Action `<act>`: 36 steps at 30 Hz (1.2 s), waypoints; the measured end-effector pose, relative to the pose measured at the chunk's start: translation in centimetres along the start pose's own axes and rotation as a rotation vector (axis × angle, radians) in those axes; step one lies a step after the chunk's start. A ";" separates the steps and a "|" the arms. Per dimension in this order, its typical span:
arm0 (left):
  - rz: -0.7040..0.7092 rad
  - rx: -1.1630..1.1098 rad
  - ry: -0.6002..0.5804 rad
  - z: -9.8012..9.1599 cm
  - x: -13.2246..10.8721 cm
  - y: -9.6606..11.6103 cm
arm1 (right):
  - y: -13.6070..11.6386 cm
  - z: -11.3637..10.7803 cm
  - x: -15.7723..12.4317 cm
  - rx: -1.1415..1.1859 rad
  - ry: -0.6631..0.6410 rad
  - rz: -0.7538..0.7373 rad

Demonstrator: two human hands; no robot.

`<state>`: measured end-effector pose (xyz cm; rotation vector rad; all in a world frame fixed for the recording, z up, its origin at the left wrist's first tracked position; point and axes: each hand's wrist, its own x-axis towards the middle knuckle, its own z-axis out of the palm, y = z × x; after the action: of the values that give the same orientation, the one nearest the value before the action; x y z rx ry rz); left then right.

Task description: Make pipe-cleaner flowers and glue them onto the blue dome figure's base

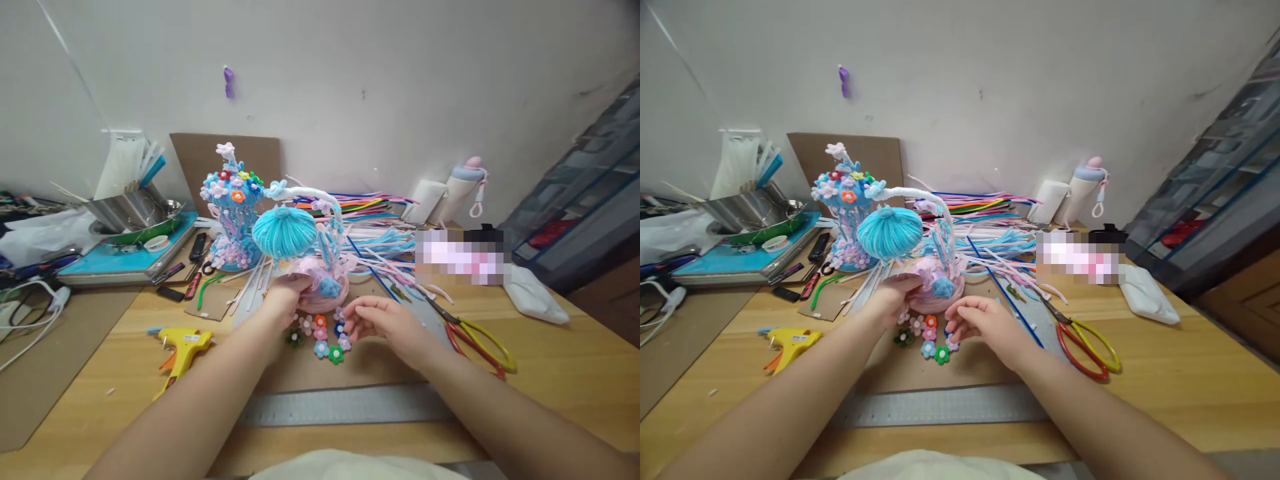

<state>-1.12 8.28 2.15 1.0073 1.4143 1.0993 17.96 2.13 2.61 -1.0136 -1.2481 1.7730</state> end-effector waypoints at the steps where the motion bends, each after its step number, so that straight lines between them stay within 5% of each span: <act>1: 0.069 0.064 0.033 0.2 0.7 -0.2 | 0.1 -0.6 0.3 0.014 0.051 -0.005; 7: 0.476 0.452 0.175 -0.8 2.5 -1.1 | 0.8 -2.1 1.0 0.092 0.209 -0.020; 14: 0.765 0.785 0.083 -2.1 2.6 -1.8 | 0.8 -2.0 0.9 0.041 0.221 -0.064; 36: 0.846 1.107 0.025 -2.0 2.0 -2.5 | 1.1 -1.9 1.0 -0.040 0.241 -0.081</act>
<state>-3.43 9.40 -0.67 2.5482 1.6602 0.8090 19.14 3.44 0.97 -1.1458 -1.1600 1.5195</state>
